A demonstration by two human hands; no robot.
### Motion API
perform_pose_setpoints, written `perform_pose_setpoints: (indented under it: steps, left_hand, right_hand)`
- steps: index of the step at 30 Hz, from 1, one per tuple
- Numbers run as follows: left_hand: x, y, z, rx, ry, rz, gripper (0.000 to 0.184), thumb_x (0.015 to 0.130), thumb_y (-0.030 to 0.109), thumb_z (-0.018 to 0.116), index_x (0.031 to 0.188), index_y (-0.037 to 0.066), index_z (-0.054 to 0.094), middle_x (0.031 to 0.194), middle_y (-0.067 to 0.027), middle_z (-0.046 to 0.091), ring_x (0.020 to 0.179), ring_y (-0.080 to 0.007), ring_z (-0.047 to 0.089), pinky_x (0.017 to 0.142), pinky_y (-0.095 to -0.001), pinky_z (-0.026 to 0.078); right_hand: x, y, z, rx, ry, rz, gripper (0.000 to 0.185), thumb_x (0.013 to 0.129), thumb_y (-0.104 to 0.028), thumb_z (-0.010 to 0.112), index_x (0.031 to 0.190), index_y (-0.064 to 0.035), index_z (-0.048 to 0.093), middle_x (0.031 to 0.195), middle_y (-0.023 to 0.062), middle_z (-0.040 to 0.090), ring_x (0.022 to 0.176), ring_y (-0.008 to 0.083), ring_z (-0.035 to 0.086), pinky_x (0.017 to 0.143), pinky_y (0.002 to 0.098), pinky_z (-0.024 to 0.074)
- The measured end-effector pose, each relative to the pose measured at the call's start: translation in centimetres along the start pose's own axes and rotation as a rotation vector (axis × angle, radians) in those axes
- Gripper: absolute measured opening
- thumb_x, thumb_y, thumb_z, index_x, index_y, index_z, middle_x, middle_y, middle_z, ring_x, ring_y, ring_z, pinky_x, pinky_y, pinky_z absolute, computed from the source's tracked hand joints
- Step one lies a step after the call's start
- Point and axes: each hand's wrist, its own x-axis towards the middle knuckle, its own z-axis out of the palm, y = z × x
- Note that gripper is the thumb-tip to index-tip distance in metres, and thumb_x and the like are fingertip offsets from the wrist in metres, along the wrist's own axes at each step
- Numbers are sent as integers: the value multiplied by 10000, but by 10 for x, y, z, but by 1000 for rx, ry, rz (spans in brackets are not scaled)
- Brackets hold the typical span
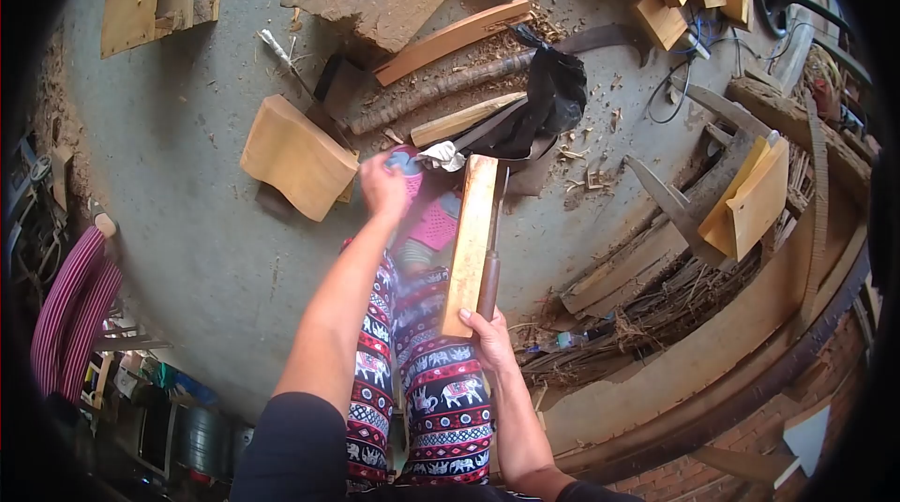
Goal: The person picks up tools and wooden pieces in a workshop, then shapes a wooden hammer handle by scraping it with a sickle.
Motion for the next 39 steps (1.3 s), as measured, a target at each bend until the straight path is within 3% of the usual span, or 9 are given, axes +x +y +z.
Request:
perform_pose_setpoints:
  steps: [3,10,13,24,27,30,35,37,39]
  left_hand:
    - [-18,-49,-2,85,179,-412,343,798,106,664,1125,30,594,1149,-204,553,1142,-348,516,1003,-430,404]
    - [-8,35,-9,63,-45,450,389,847,119,623,1220,68,527,1149,-153,559,1122,-348,508,988,-442,405]
    - [15,68,30,236,-31,588,472,777,64,616,1241,63,533,1223,-129,521,1174,-312,467,1003,-457,357]
    - [26,135,14,398,-659,207,479,679,139,667,1134,30,565,1189,-210,612,1138,-357,581,974,-470,455]
    - [-4,158,-1,240,-840,190,538,626,203,757,1085,3,558,962,-188,666,838,-310,672,698,-410,551]
    - [-19,146,21,-44,-974,31,492,665,158,757,1105,29,578,904,-116,647,778,-235,638,610,-421,540]
    - [-74,153,-67,-204,-981,-115,416,699,107,746,1069,24,577,869,-111,638,737,-239,632,557,-435,544]
    - [-90,147,-99,-340,-1131,-177,337,726,26,702,1033,22,563,790,-103,633,612,-202,619,477,-376,531]
    - [-119,165,-142,-431,-982,-347,306,733,-42,664,1006,26,545,716,-90,622,533,-166,600,407,-299,482]
  right_hand:
    - [6,1,1,13,-12,44,450,826,-67,723,1223,-11,519,1068,71,651,902,151,651,815,312,545]
    - [7,-3,8,6,-14,12,454,830,-56,713,1233,-10,509,1069,78,650,909,155,650,824,315,547]
    - [5,-7,9,7,-5,18,454,830,-54,712,1234,-10,509,1071,81,649,910,157,650,822,315,547]
    - [-26,-3,-10,68,7,32,442,843,-78,709,1236,1,522,1109,82,649,942,157,649,838,311,537]
    - [-45,1,-17,70,9,-25,419,851,-78,698,1227,-6,529,1101,76,650,941,153,647,836,317,536]
    - [-72,-5,-23,33,68,-45,386,851,-94,701,1194,-13,543,1058,58,652,918,149,646,824,320,532]
    - [-112,-12,-33,-6,39,-135,369,836,-129,729,1149,-29,561,1001,46,657,852,142,645,749,324,543]
    - [-132,-14,-37,-61,87,-38,364,828,-157,745,1120,-31,569,957,39,655,810,145,645,710,336,551]
    - [-147,-16,-40,-75,95,-71,356,819,-182,758,1087,-32,578,919,35,649,767,146,641,662,341,557]
